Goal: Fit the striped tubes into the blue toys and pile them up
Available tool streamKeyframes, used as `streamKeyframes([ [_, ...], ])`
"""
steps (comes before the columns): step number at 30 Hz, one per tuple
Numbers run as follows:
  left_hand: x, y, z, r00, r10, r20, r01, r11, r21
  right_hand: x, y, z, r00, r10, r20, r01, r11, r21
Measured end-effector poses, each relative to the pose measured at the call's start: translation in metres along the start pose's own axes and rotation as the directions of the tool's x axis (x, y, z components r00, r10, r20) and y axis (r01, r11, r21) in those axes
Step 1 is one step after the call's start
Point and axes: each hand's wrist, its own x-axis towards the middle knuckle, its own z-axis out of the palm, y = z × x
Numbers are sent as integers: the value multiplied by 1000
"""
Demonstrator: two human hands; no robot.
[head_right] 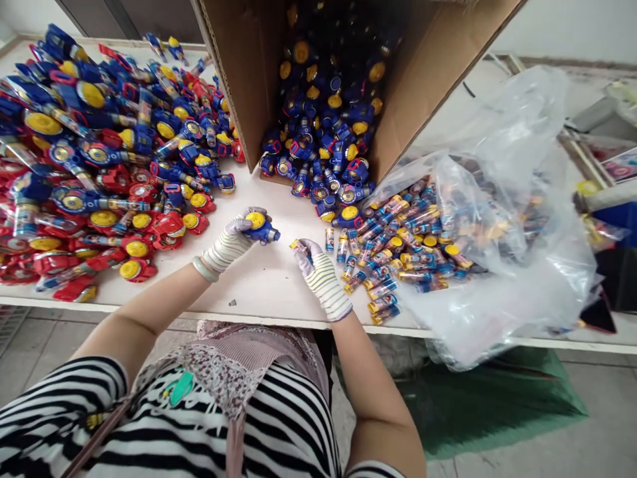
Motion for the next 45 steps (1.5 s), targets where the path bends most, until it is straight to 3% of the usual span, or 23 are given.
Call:
streamKeyframes([
  [2, -13, -1, 7, 1000, -16, -3, 15, 993, -118, 0, -10, 4, 998, -57, 23, 57, 998, -7],
  [6, -18, 0, 13, 999, 43, -26, -42, 998, 51, 1, -25, 5, 988, -113, 103, 133, 968, -214],
  [10, -18, 5, 16, 997, 78, -27, -74, 989, 126, -4, -39, 3, 988, -26, 155, 95, 885, -456],
  [15, -25, 11, 24, 998, -31, 55, 17, 968, 249, -16, -54, 5, 981, 96, 171, 18, 827, -562],
  [17, -30, 17, 26, 998, 6, 64, -24, 958, 287, -21, -52, 10, 975, 144, 170, -62, 909, -412],
  [19, -34, 24, 27, 988, 74, 137, -117, 935, 335, -25, -46, 16, 924, 213, 317, -191, 977, -100],
  [21, -33, 30, 27, 964, 70, 258, -173, 899, 403, -26, -40, 22, 817, 223, 532, -362, 916, 172],
  [22, -32, 33, 27, 957, 39, 287, -167, 883, 438, -25, -39, 24, 789, 222, 573, -418, 877, 236],
  [24, -28, 35, 27, 976, -24, 216, -87, 868, 490, -22, -40, 23, 839, 263, 476, -401, 891, 213],
  [26, -24, 34, 26, 996, -58, 63, 21, 878, 479, -20, -45, 18, 927, 286, 242, -303, 952, 35],
  [27, -24, 34, 26, 998, -56, 5, 47, 887, 459, -20, -47, 16, 945, 278, 174, -274, 961, -46],
  [29, -27, 31, 24, 1000, -24, -9, 25, 911, 412, -24, -50, 16, 929, 301, 214, -308, 951, 0],
  [31, -33, 28, 23, 998, 35, 58, -54, 929, 367, -33, -50, 23, 843, 318, 434, -461, 842, 279],
  [33, -40, 25, 23, 984, 75, 160, -125, 935, 333, -40, -46, 34, 739, 233, 633, -613, 623, 486],
  [34, -41, 25, 22, 976, 70, 206, -138, 933, 334, -42, -43, 39, 711, 200, 674, -649, 555, 520],
  [35, -39, 26, 19, 968, 48, 248, -136, 927, 351, -41, -39, 42, 711, 194, 676, -649, 553, 523],
  [36, -35, 29, 13, 964, 24, 267, -129, 914, 384, -38, -34, 43, 740, 213, 639, -608, 617, 499],
  [38, -18, 48, -13, 984, 82, 160, -150, 866, 476, -23, -21, 38, 867, 247, 433, -410, 847, 339],
  [39, -8, 66, -35, 979, 199, 37, -188, 829, 527, -14, -14, 34, 930, 214, 297, -279, 940, 194],
  [40, 3, 89, -62, 926, 358, -117, -228, 779, 584, -4, -8, 28, 972, 152, 182, -160, 987, 31],
  [42, 20, 144, -126, 639, 662, -391, -261, 665, 699, 13, 2, 18, 996, 37, 83, -15, 966, -257],
  [43, 27, 172, -159, 497, 727, -474, -214, 632, 745, 20, 4, 14, 996, 16, 87, 17, 931, -364],
  [45, 39, 212, -212, 322, 819, -475, -116, 532, 839, 29, 2, 11, 990, 47, 130, 29, 851, -525],
])
